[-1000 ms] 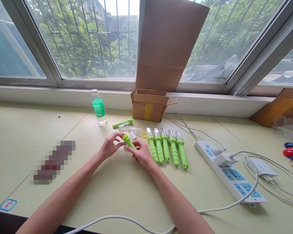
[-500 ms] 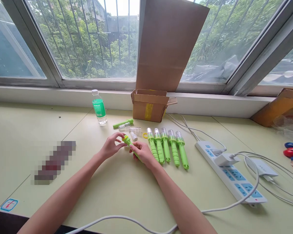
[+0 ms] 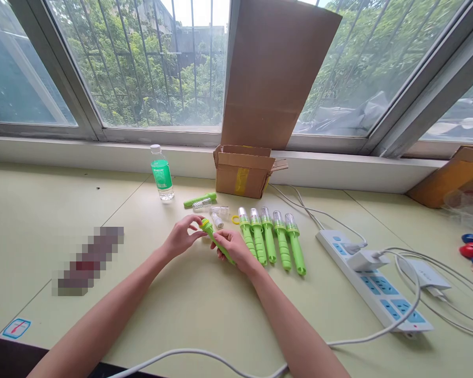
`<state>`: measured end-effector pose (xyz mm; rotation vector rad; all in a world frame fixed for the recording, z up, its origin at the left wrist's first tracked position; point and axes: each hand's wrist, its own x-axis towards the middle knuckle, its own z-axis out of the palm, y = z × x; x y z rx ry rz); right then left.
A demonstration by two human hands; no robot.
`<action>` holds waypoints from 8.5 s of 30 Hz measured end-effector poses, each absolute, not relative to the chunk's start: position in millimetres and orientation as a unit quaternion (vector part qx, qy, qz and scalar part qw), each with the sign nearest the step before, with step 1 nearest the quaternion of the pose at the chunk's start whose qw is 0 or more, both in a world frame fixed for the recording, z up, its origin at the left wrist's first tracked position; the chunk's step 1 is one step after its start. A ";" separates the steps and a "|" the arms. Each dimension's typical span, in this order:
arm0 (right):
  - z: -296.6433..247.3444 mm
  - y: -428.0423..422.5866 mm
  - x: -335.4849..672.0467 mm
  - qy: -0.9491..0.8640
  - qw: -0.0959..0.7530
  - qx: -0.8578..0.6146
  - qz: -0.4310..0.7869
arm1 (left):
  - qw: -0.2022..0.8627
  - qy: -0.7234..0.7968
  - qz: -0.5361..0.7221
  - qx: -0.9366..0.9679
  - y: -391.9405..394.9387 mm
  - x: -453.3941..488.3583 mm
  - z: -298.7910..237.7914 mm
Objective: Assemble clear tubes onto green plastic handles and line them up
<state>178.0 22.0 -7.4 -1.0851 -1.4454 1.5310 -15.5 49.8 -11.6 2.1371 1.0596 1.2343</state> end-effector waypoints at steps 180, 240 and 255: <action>-7.1 22.5 183.2 -0.562 0.367 -0.407 0.620 | 0.204 0.352 0.449 0.795 43.4 -6.7 -8.5; -3.5 16.9 171.2 -0.581 0.376 -0.410 0.594 | 0.110 0.372 0.451 0.804 45.5 -5.5 -11.0; -5.2 19.7 178.1 -0.569 0.374 -0.419 0.601 | 0.114 0.353 0.450 0.812 44.8 -4.7 -11.0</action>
